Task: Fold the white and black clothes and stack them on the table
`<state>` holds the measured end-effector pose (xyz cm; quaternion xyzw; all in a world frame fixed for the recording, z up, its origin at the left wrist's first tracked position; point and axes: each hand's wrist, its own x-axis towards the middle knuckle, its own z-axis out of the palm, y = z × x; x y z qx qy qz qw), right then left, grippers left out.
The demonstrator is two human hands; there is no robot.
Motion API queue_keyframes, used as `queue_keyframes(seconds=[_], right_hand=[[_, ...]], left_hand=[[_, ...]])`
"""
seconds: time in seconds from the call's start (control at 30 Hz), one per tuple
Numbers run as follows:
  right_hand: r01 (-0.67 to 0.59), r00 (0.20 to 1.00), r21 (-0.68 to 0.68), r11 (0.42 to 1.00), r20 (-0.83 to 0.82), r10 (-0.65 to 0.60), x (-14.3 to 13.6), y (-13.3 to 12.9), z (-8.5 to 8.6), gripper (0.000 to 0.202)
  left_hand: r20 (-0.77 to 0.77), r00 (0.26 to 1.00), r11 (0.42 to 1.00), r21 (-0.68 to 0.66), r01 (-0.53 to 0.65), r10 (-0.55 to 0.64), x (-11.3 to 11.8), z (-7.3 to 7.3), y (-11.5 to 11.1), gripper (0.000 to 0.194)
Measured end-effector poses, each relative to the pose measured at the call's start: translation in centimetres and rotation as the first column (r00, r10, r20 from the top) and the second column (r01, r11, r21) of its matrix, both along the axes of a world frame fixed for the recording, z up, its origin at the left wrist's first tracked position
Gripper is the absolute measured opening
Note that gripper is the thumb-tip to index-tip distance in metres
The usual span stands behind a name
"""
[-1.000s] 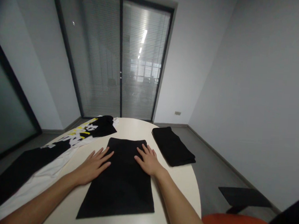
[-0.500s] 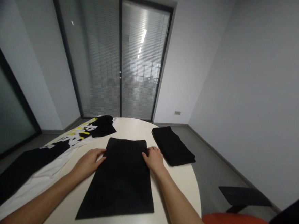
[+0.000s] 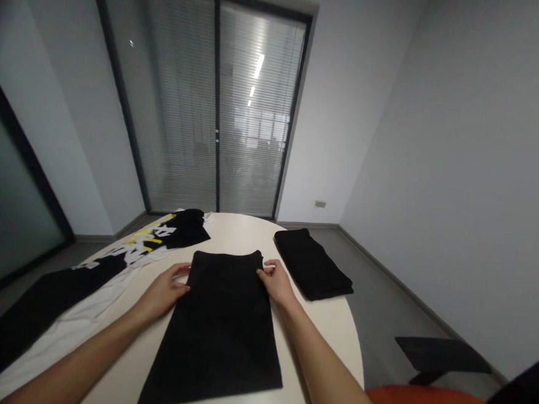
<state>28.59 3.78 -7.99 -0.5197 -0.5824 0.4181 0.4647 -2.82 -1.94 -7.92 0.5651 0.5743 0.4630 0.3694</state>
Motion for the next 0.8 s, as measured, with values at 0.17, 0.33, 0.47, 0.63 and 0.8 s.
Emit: queue_keyframes(seconds=[0.17, 0.33, 0.47, 0.63, 0.8], right_hand=[[-0.058, 0.963, -0.148, 0.987, -0.269, 0.017, 0.1, 0.0, 0.7, 0.05], [-0.155, 0.937, -0.238, 0.959, -0.343, 0.066, 0.4, -0.7, 2.2, 0.061], [-0.159, 0.971, -0.224, 0.962, -0.211, 0.112, 0.7, -1.1, 2.9, 0.051], [-0.137, 0.978, -0.1, 0.985, -0.172, 0.118, 0.8, -0.6, 3.1, 0.044], [-0.072, 0.991, -0.014, 0.997, -0.111, 0.07, 1.3, -0.5, 3.8, 0.036]], left_hand=[[0.181, 0.982, 0.988, -0.152, -0.029, 0.057, 0.1, 1.8, -0.5, 0.059], [0.276, 0.96, 0.961, -0.276, 0.026, 0.053, -0.1, 3.5, -1.4, 0.066], [0.215, 0.975, 0.967, -0.254, -0.006, 0.062, -0.5, 2.9, -1.0, 0.06], [0.201, 0.979, 0.997, -0.078, -0.005, 0.021, -1.0, 1.7, 0.1, 0.049], [0.204, 0.977, 0.993, -0.108, -0.047, 0.069, -0.6, 2.9, -0.4, 0.043]])
